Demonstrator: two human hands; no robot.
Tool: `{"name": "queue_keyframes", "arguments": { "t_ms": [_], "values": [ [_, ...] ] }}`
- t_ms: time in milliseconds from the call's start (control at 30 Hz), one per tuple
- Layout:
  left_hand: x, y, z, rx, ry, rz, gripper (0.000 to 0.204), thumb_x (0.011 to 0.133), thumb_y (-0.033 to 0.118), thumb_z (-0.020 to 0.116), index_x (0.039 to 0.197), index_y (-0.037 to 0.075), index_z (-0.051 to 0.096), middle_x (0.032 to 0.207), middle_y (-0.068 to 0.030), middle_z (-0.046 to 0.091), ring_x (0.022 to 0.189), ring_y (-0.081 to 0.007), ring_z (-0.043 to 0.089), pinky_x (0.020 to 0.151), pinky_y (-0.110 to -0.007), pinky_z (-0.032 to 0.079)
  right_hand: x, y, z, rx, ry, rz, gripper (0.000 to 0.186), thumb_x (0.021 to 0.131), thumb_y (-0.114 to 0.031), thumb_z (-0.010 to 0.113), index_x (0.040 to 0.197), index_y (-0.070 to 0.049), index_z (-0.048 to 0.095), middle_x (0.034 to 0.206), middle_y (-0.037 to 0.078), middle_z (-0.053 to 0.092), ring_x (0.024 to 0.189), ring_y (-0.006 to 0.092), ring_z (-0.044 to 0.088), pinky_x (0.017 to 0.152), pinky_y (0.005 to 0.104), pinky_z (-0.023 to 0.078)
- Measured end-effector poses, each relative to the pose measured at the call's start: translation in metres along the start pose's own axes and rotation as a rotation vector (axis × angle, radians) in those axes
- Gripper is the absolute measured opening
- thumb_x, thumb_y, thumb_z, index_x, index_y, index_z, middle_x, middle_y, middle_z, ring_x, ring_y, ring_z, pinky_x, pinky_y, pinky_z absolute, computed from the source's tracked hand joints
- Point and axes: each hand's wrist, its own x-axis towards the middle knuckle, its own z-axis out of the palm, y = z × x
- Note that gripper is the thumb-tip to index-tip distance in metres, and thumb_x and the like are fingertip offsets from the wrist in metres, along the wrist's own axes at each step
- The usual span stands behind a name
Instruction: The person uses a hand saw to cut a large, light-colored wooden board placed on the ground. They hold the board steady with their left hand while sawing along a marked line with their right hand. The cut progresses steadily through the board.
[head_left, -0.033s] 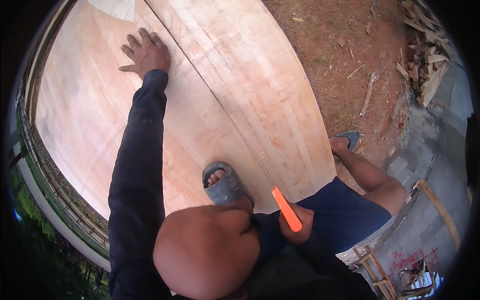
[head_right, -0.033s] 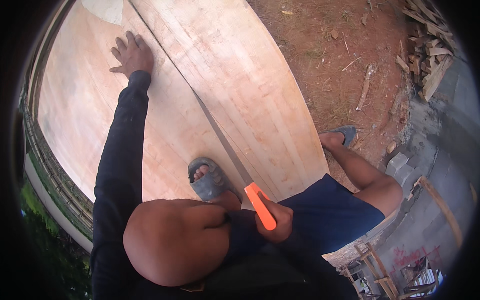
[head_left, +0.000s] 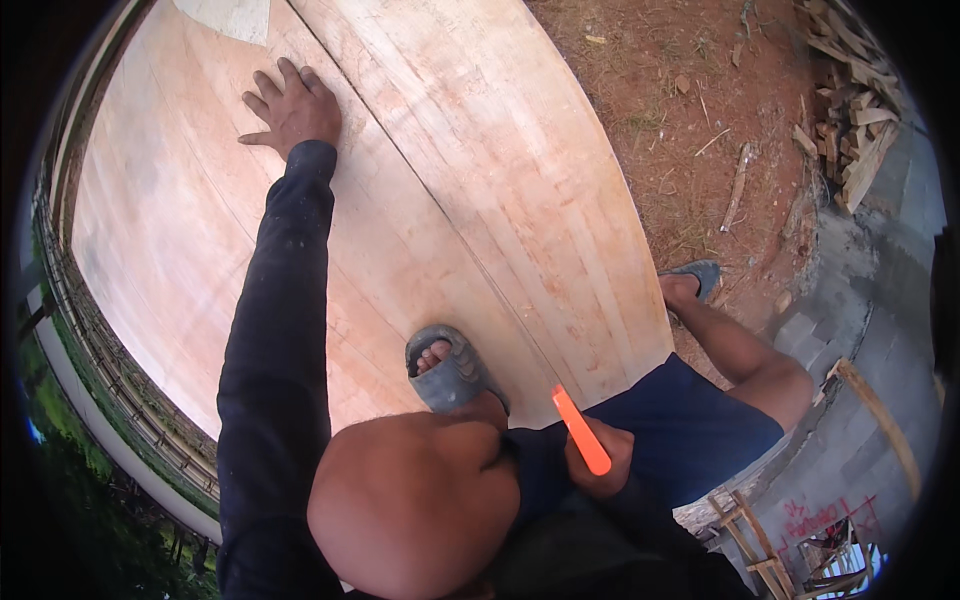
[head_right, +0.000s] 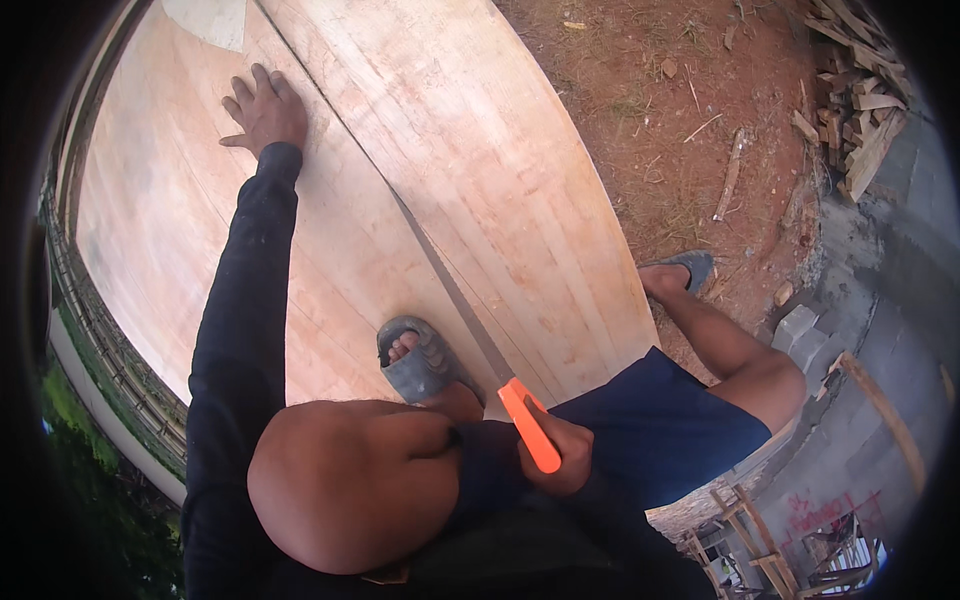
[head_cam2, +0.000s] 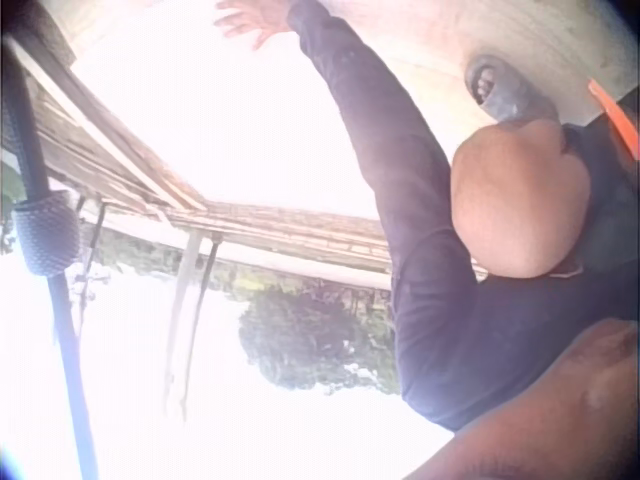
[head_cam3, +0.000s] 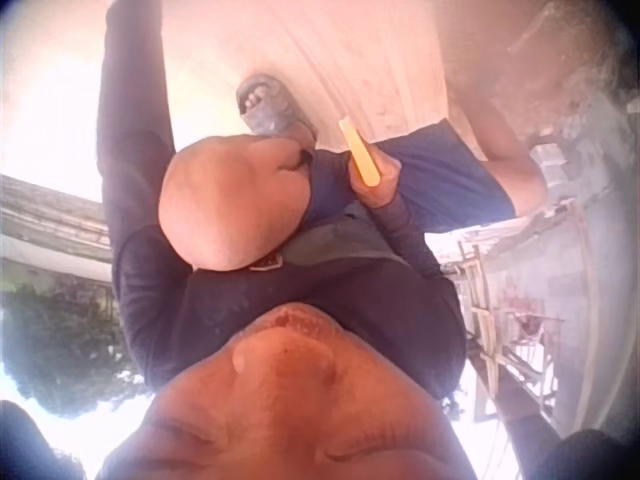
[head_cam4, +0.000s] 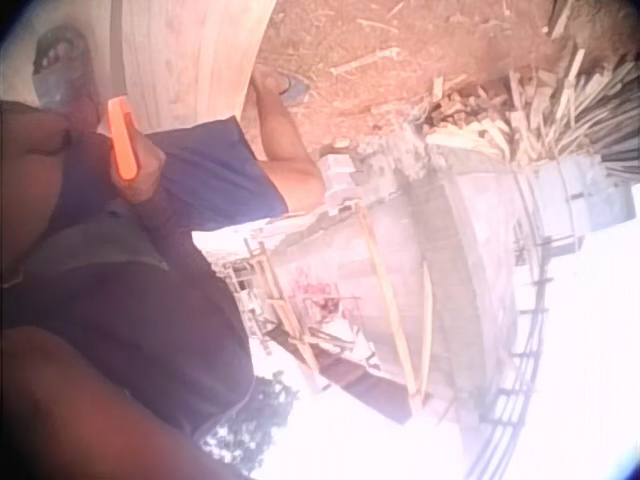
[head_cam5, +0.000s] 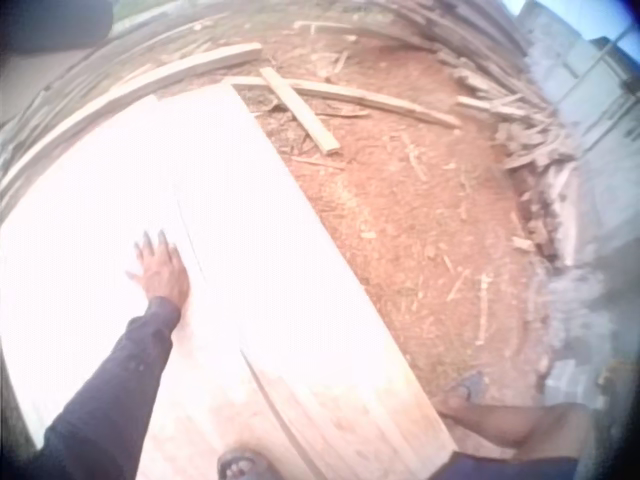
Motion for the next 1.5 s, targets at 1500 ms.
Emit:
{"name": "queue_keyframes", "arguments": {
  "t_ms": [1500],
  "values": [
    [0.000, 0.024, -0.003, 0.018, -0.034, 0.019, 0.048, 0.104, 0.039, 0.033, 0.146, 0.020, 0.044, 0.156, -0.0123, 0.031, 0.146, -0.0371, 0.023, 0.106, -0.080, 0.014, 0.155, 0.011, 0.091, 0.060, -0.106, 0.155, 0.031, 0.079, -0.013, 0.068, 0.109, -0.007, 0.070, 0.080, 0.022, 0.067, 0.076, 0.0405, 0.067, 0.070, 0.0450, 0.055]
  ]
}}
